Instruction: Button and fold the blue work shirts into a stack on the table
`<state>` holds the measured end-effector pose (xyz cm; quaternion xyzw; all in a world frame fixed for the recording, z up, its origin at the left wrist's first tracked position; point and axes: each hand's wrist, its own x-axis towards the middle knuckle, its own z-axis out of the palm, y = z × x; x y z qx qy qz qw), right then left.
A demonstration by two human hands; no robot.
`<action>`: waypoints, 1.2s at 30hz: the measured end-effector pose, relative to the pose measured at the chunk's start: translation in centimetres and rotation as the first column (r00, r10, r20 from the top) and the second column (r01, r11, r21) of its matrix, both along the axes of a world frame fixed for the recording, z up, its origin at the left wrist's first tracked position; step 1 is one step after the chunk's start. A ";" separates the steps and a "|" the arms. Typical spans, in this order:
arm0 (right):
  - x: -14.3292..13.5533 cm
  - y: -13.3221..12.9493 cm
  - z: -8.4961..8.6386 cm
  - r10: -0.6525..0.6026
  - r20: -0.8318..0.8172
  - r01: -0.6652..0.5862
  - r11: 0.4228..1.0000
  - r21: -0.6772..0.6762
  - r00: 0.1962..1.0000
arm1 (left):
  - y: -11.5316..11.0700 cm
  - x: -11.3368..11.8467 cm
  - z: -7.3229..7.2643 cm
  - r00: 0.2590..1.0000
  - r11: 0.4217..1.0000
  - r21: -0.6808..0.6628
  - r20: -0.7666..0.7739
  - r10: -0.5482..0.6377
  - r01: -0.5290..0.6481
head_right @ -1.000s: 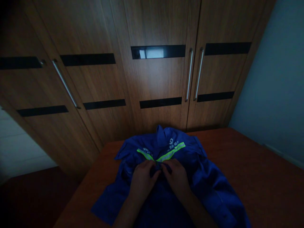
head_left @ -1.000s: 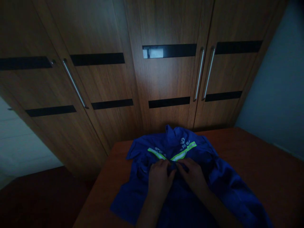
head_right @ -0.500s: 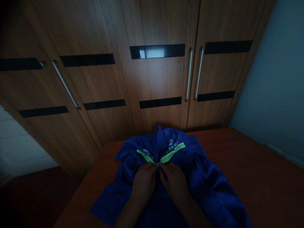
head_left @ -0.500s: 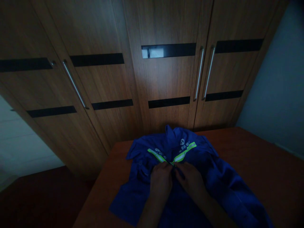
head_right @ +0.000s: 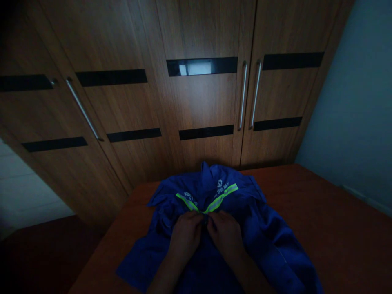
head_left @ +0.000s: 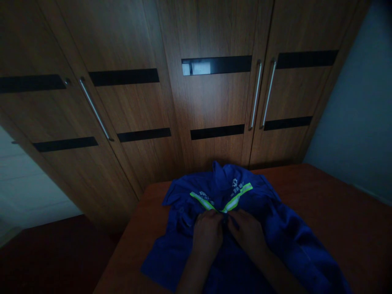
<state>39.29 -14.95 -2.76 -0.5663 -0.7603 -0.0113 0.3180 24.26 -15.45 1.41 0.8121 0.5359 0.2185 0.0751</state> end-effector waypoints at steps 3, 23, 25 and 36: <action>0.1 0.3 -0.4 -0.006 -0.067 0.007 1.000 0.017 0.998 | 0.1 -0.1 -0.1 0.999 1.000 -0.011 0.043 0.002 -0.002; 10.0 2.6 3.4 -0.173 -0.903 0.232 0.969 -0.084 0.394 | 1.2 -9.3 2.4 0.148 0.748 -0.096 0.956 0.252 -0.656; 12.2 1.9 4.5 -0.229 -0.868 0.284 0.953 -0.107 0.440 | 0.1 -11.5 2.7 0.236 0.711 -0.069 0.917 0.321 -0.700; 10.5 -5.0 -0.1 -0.104 0.188 0.140 0.972 -0.189 0.977 | -6.0 -14.9 -2.8 0.998 0.992 0.105 0.003 0.068 -0.068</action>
